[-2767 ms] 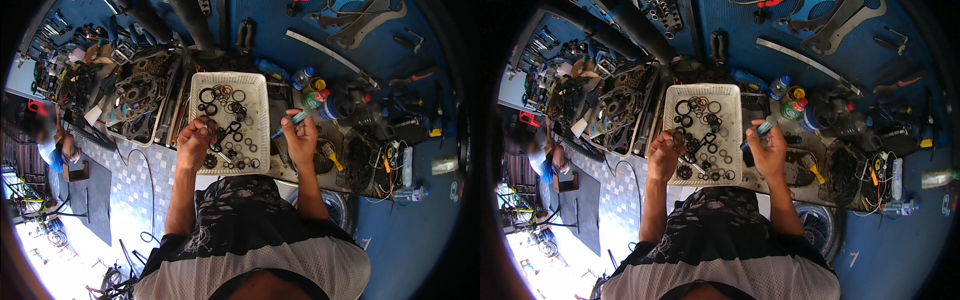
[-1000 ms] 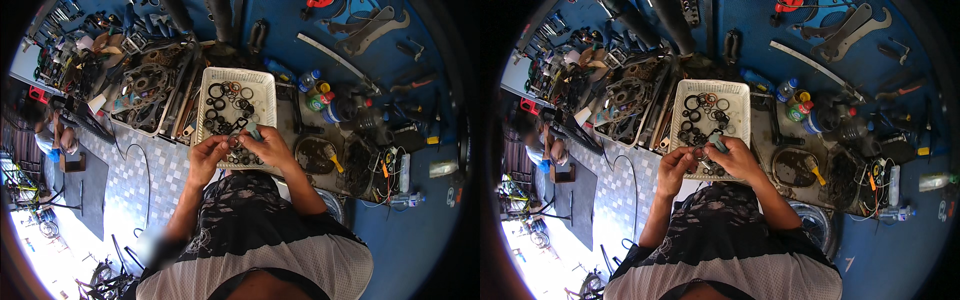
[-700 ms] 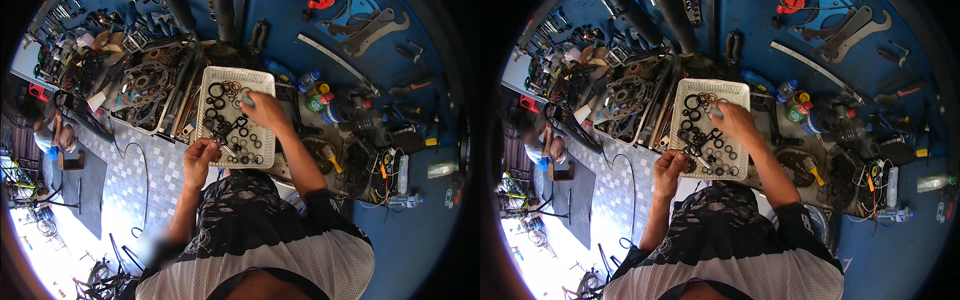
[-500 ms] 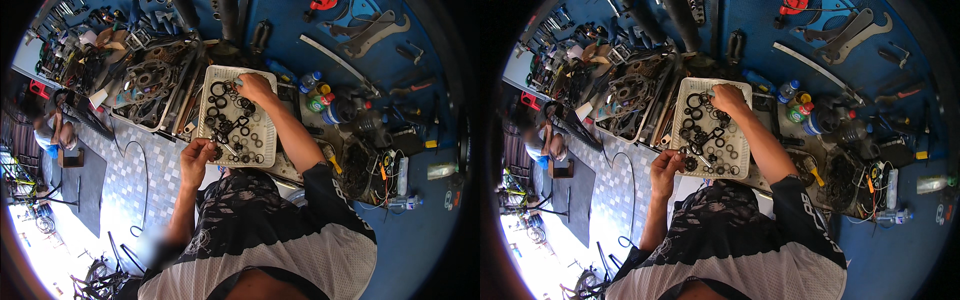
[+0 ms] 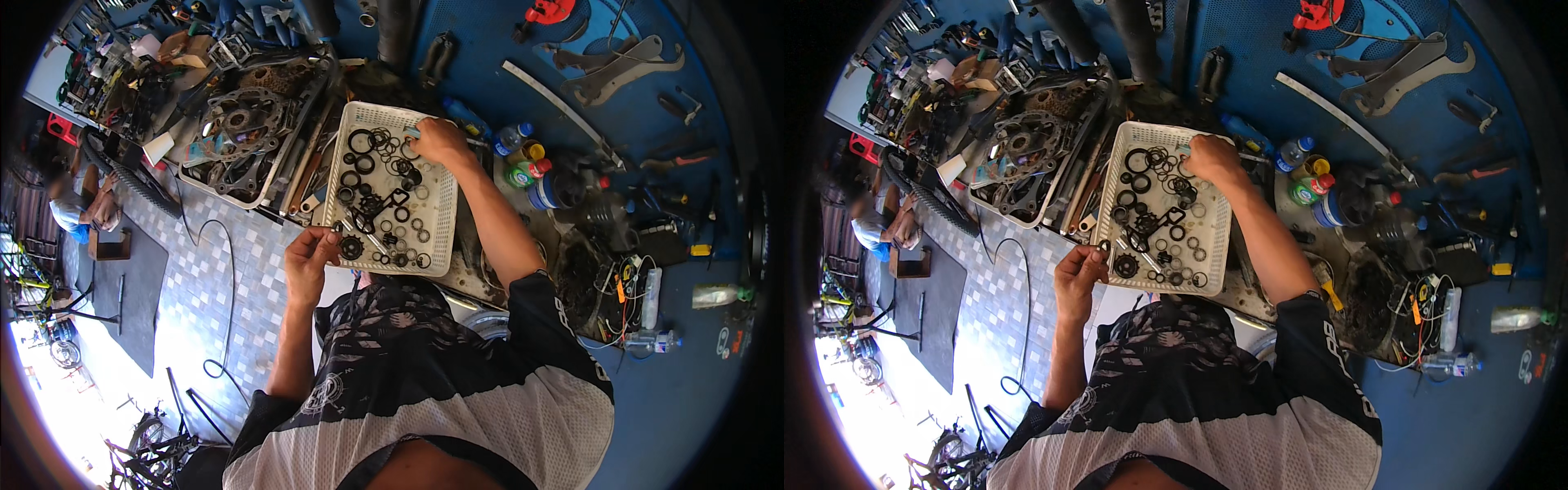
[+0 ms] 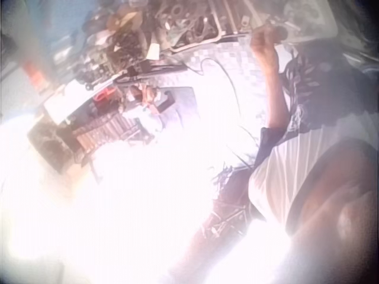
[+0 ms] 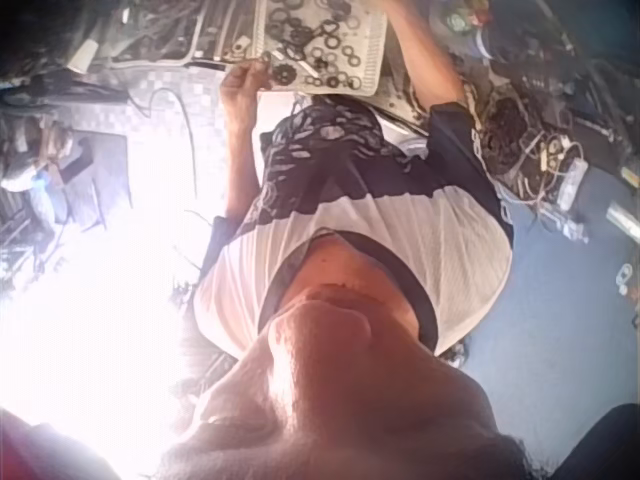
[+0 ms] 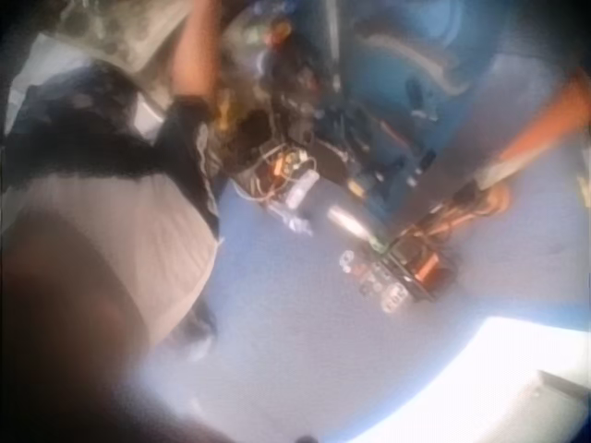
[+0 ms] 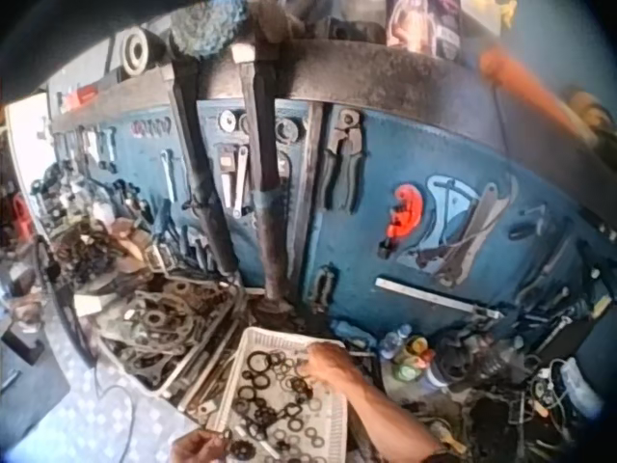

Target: The person scrubs a bicycle chain with a yellow brush over a metal tray, then wipes the chain with a black cloth. The person also handles small rubber rings from a white basket and applies a substance from a small tube to them.

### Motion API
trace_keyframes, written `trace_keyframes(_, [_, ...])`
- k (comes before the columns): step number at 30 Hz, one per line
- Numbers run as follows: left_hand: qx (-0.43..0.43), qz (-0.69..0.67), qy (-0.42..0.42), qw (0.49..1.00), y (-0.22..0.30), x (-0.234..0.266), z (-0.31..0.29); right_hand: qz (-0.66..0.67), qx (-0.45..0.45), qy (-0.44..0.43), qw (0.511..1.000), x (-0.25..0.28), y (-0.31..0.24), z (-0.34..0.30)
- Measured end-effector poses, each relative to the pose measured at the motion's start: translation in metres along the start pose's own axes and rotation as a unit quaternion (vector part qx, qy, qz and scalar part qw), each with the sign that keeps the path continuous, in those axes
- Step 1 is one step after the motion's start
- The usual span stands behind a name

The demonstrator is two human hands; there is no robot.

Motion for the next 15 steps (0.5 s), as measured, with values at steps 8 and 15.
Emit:
trace_keyframes(8, [-0.024,0.023,-0.003,0.999,0.010,-0.002,0.008,0.023,-0.007,-0.026,0.999,0.011,0.003,0.002])
trace_keyframes(15, [-0.009,0.007,0.002,1.000,0.006,-0.003,0.004,0.032,-0.010,-0.076,0.997,0.000,-0.005,0.013])
Point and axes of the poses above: each hand's wrist, its own z-axis towards the middle knuckle, its own x-axis out of the back of the hand, y = z × x, the point moved 7 cm from there along z, towards the middle knuckle, and after that the axes turned 5 degrees about z, right-handed, at the moved point
